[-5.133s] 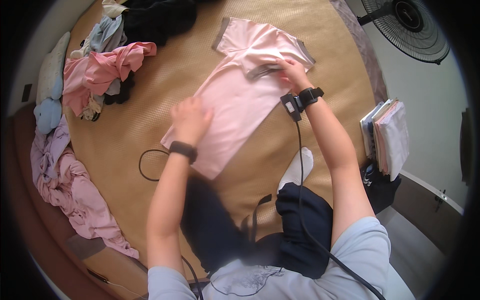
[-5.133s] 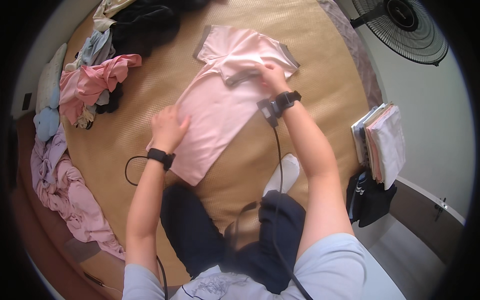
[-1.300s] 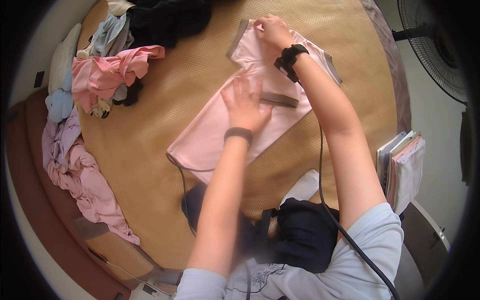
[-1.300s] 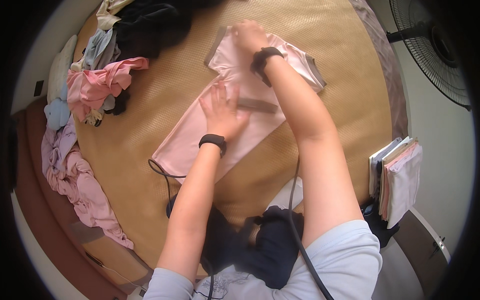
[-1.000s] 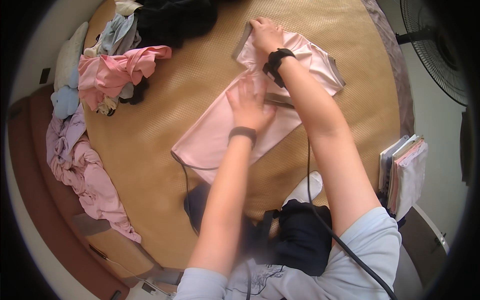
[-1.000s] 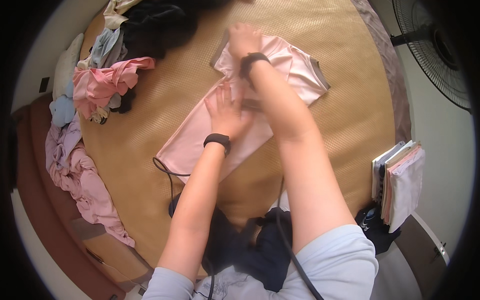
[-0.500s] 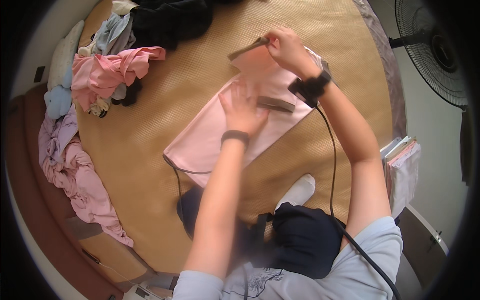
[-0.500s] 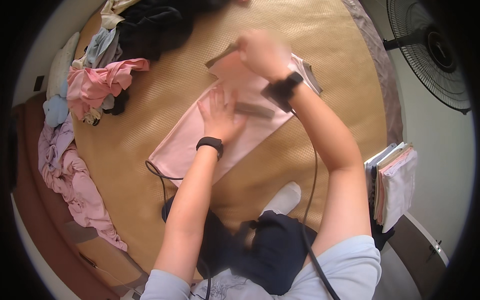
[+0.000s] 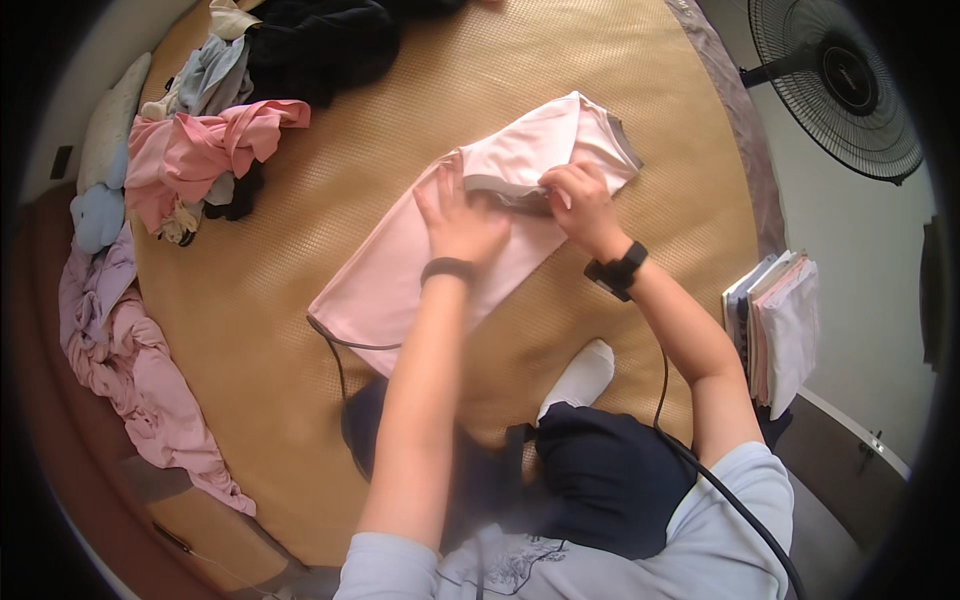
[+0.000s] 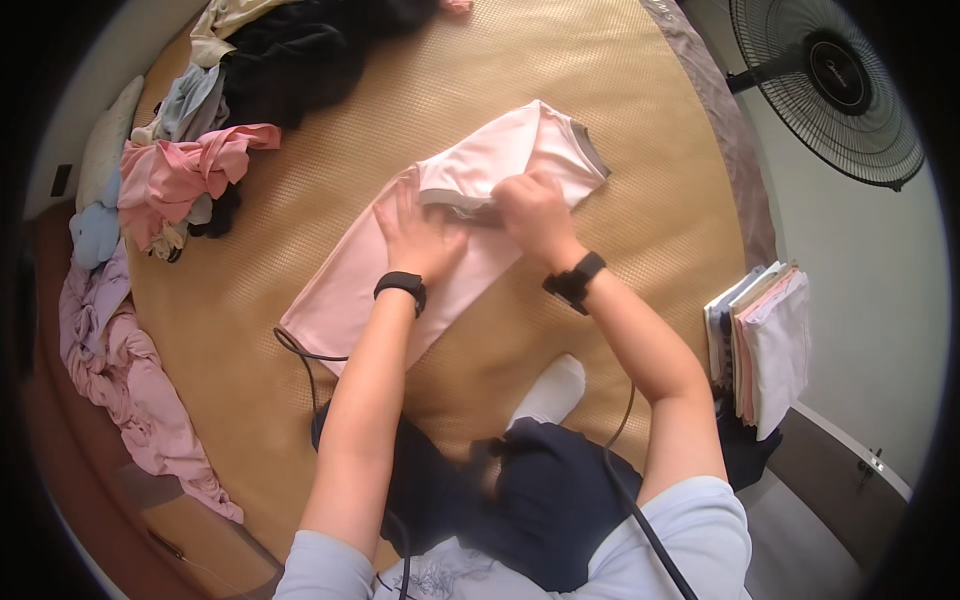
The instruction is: The person folds shirts by hand on a bed, smoothing the fabric and placing them into a stack.
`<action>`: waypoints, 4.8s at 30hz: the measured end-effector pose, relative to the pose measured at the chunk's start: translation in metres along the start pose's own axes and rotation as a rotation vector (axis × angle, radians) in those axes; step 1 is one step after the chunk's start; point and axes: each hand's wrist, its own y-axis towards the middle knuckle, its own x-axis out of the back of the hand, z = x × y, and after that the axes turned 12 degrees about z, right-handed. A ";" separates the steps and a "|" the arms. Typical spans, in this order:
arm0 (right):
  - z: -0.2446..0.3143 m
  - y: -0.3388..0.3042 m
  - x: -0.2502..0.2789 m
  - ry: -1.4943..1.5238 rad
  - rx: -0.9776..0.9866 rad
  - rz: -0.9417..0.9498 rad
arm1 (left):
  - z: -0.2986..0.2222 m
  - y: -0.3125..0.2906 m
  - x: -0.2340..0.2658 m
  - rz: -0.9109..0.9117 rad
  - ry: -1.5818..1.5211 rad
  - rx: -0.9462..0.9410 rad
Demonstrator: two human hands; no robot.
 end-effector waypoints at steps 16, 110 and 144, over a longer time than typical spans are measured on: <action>-0.007 -0.022 -0.016 0.035 -0.080 0.052 | 0.008 0.005 -0.017 -0.155 0.083 -0.018; 0.007 0.012 -0.024 -0.027 -0.004 0.075 | 0.009 0.019 -0.008 -0.468 -0.605 -0.209; -0.011 -0.013 -0.016 -0.294 0.371 0.063 | 0.011 0.018 -0.016 -0.480 -0.516 -0.267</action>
